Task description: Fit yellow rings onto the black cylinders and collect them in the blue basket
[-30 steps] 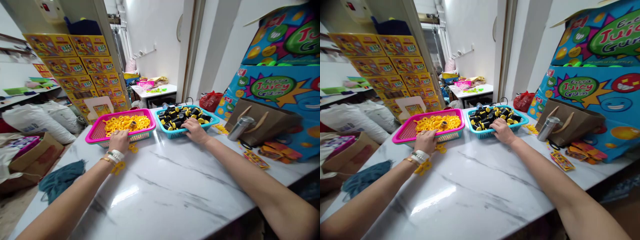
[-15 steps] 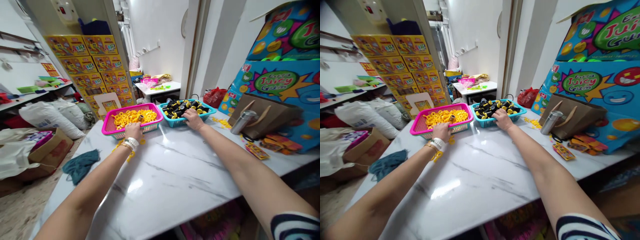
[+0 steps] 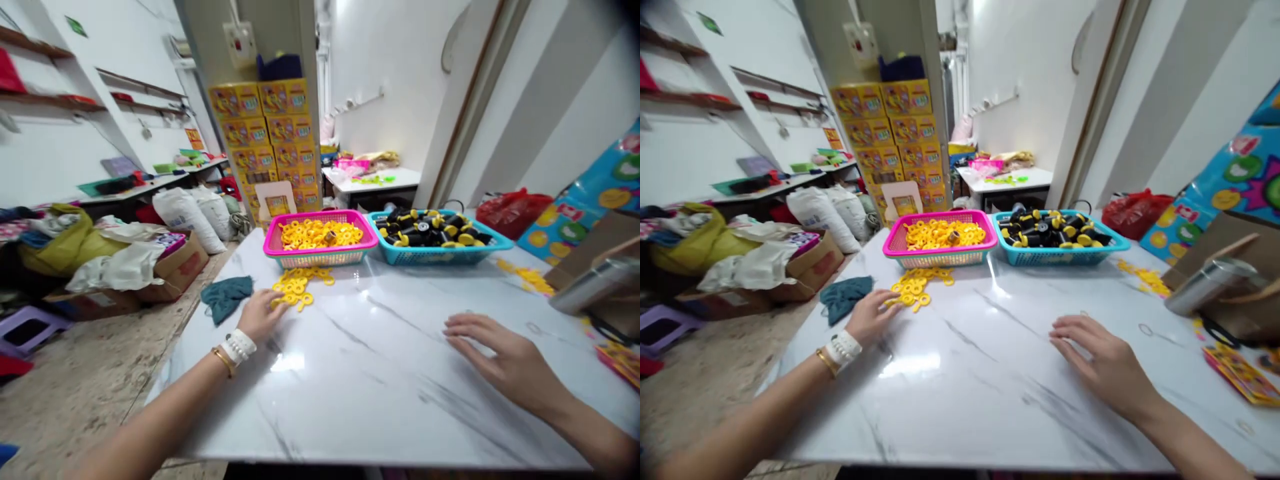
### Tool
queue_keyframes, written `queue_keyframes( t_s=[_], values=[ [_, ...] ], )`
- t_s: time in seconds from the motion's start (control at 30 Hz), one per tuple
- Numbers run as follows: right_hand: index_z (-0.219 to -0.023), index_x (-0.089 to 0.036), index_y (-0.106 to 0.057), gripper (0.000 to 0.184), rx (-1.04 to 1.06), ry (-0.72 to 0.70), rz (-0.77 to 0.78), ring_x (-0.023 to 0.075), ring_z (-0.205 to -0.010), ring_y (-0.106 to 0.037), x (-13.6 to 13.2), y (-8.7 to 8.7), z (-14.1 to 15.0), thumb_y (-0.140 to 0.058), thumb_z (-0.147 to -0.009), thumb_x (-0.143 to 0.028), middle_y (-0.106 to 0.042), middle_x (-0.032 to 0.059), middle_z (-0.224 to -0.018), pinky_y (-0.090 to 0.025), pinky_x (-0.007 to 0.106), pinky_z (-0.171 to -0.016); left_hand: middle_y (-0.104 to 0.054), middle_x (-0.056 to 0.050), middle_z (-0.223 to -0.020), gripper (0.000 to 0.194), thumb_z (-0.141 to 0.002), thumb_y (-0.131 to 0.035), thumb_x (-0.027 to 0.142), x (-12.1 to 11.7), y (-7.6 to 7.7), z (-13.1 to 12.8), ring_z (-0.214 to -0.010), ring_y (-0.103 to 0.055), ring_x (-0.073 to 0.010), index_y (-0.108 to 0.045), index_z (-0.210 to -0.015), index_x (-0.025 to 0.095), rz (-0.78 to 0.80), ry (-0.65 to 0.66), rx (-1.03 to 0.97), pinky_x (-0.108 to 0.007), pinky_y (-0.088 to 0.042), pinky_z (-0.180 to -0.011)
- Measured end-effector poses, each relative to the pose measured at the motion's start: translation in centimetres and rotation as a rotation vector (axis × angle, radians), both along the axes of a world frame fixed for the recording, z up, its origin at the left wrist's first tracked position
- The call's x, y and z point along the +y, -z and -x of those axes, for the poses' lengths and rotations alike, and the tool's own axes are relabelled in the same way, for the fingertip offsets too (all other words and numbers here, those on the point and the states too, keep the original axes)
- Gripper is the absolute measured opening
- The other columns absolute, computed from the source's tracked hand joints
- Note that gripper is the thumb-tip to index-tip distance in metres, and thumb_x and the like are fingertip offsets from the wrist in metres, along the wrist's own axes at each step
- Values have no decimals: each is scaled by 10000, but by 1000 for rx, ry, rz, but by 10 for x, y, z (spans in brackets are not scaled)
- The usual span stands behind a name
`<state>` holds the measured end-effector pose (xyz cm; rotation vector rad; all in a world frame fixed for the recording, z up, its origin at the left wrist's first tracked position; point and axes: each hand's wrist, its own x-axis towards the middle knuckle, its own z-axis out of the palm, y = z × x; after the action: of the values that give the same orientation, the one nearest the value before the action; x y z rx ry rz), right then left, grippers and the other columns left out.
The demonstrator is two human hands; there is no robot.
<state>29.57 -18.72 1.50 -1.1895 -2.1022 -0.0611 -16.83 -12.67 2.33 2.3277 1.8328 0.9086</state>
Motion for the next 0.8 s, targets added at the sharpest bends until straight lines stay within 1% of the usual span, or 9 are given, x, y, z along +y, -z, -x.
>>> queue_keyframes(
  t_s=[0.07,0.13,0.23,0.33,0.4,0.5,0.57,0.67,0.8],
  values=[
    [-1065,-303,-637,175,24,7,67,242,-939,-676,3,-10,14,-581,-900,-307,-684,49,-1052,-567,406,-824,-700,-107,-933,282,-827,-566,371,4,15,9,-860,-650,-243,-733,-938,172,-3,-43,-34,-428,-531,-844],
    [-1143,-291,-618,250,-12,21,-6,275,-1056,-638,24,-24,36,-562,-900,-298,-643,83,-1172,-551,440,-872,-698,-116,-955,269,-808,-581,345,8,23,7,-909,-649,-259,-736,-946,173,-48,-31,-48,-450,-526,-878],
    [-1224,-227,-598,362,-147,5,-196,338,-1279,-471,76,-43,81,-572,-864,-252,-520,142,-1351,-442,522,-1020,-692,-110,-1063,274,-780,-628,313,8,24,-1,-1017,-643,-254,-732,-1006,199,-85,37,-79,-421,-519,-946],
    [-1263,-166,-571,460,-310,53,-188,360,-1340,-376,134,-53,129,-618,-807,-203,-485,174,-1389,-370,530,-1061,-676,-102,-1145,291,-816,-613,312,1,24,1,-1078,-635,-226,-714,-1069,208,-117,55,-115,-374,-513,-980],
    [-1209,-132,-601,444,-407,89,-113,351,-1292,-424,167,-54,156,-643,-770,-176,-540,189,-1332,-386,478,-1032,-671,-115,-1152,304,-839,-597,325,-1,24,10,-1081,-633,-231,-704,-1090,190,-141,12,-139,-387,-510,-984],
    [-1006,-130,-674,265,-479,109,-28,300,-1031,-589,201,-50,184,-645,-744,-161,-682,168,-1041,-461,374,-852,-687,-137,-1073,277,-832,-607,315,2,26,29,-1012,-651,-258,-715,-1031,155,-161,-85,-181,-431,-525,-945],
    [-923,-153,-686,177,-506,146,1,260,-858,-621,212,-46,194,-625,-759,-180,-702,132,-883,-453,326,-721,-694,-143,-1027,264,-833,-605,307,4,25,37,-970,-656,-266,-714,-1004,138,-174,-132,-217,-446,-531,-921],
    [-893,-172,-694,158,-517,213,-13,240,-766,-618,212,-46,202,-586,-782,-205,-707,113,-830,-404,299,-628,-697,-136,-1035,297,-848,-597,327,4,20,41,-983,-644,-262,-688,-1053,131,-214,-151,-278,-435,-519,-931],
    [-847,-178,-686,158,-498,268,-87,245,-769,-614,191,-67,208,-554,-814,-257,-708,111,-833,-377,301,-616,-681,-134,-1108,373,-882,-560,388,-3,5,40,-1069,-606,-261,-636,-1144,134,-290,-160,-359,-418,-485,-973]
  ],
)
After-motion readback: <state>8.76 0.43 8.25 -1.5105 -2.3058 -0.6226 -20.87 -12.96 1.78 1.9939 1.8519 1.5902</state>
